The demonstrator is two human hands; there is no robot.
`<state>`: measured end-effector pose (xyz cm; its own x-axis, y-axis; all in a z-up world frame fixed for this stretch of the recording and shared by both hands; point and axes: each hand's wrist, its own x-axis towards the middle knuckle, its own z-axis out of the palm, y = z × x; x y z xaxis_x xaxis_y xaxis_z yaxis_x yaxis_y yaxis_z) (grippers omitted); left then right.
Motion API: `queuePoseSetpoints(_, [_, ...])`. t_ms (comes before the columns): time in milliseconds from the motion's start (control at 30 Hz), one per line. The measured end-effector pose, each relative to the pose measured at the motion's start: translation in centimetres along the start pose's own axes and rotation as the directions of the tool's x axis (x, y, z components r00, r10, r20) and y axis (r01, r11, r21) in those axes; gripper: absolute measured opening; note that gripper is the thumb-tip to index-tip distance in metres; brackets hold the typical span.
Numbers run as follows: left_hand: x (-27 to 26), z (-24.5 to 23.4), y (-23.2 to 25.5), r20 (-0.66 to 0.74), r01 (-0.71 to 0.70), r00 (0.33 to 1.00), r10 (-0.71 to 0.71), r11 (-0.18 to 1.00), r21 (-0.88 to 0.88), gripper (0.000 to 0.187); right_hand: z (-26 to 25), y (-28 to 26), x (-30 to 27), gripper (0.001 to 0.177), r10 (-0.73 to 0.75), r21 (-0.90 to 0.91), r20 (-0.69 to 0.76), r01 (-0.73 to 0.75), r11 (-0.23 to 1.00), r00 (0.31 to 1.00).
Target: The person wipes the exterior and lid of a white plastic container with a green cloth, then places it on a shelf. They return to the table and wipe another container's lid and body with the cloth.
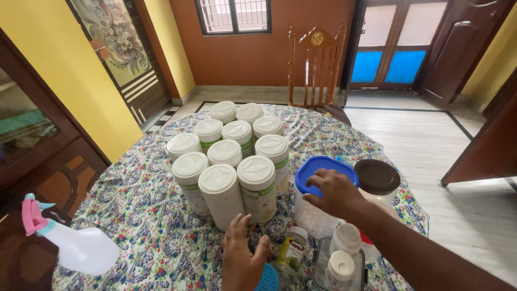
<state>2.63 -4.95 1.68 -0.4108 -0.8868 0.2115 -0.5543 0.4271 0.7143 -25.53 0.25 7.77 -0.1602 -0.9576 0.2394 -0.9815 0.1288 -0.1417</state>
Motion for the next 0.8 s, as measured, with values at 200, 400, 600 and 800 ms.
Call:
queuePoseSetpoints(200, [3.7,-2.1,2.0,-0.110,-0.042,0.993,0.044,0.999,0.018,0.062,2.2,-4.8,4.9,0.062,-0.027,0.081,-0.062,0.032,0.996,0.998])
queuePoseSetpoints(400, [2.2,-0.9,1.2,-0.137,-0.036,0.990,0.031,0.999,-0.039,0.059,3.4,-7.6,6.5,0.063,0.108,0.108,0.047,-0.112,0.988,0.993])
queuePoseSetpoints(600, [0.8,-0.6,-1.0,-0.159,-0.037,0.987,0.031,0.999,-0.036,0.057,3.6,-8.0,5.9,0.068,0.131,0.110,0.099,-0.142,0.984,0.986])
queuePoseSetpoints(800, [0.7,-1.9,0.6,-0.148,0.005,0.989,0.009,0.996,0.090,0.069,2.4,-9.2,5.0,0.068,0.152,0.173,-0.009,-0.148,0.974,0.988])
